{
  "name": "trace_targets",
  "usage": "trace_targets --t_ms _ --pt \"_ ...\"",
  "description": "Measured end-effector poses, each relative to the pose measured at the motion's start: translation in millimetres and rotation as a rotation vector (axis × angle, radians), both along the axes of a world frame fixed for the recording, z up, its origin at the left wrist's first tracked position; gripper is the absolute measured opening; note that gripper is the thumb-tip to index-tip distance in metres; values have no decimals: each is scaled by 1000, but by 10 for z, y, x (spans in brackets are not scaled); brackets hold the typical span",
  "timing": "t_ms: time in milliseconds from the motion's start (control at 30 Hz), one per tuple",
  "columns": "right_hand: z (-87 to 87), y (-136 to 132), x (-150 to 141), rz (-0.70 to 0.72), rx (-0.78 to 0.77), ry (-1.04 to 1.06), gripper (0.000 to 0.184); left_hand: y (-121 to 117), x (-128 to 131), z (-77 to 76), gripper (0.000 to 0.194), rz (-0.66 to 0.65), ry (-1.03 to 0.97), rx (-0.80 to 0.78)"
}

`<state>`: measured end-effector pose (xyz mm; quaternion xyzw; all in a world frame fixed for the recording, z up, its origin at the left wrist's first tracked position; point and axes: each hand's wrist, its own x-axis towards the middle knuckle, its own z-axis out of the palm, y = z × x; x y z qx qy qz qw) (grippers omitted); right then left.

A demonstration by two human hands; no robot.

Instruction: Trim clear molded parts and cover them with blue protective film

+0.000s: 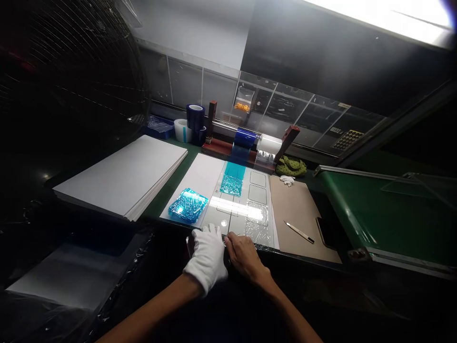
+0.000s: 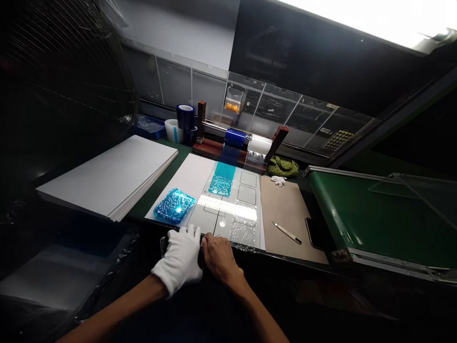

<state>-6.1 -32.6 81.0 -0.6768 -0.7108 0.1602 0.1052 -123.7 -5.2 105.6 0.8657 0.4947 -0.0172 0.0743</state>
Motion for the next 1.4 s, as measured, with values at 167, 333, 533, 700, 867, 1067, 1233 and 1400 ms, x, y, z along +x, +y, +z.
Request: trace_targets --t_ms 167,333,533,700,867,1067,1233,1400 --pt "42 -16 49 -108 19 265 33 34 -70 -49 79 -20 -90 46" --pt "14 8 141 -188 -175 1063 40 12 -338 -586 102 -169 -680 60" --pt "70 129 209 -209 -132 885 38 42 -224 -613 98 -94 -665 78" --pt "50 197 13 -110 -19 -85 26 96 12 -154 65 52 -280 -36" --pt "-28 185 -34 -170 -30 -59 25 106 -6 -231 74 47 -261 -7" --pt "-41 125 376 -196 -390 1075 34 92 -325 -634 108 -189 -644 -102" --pt "-88 33 664 -447 -277 1358 32 98 -377 -661 110 -188 -836 -203" --pt "-506 -305 908 -883 -17 1369 38 188 -335 -692 104 69 -1328 -745"
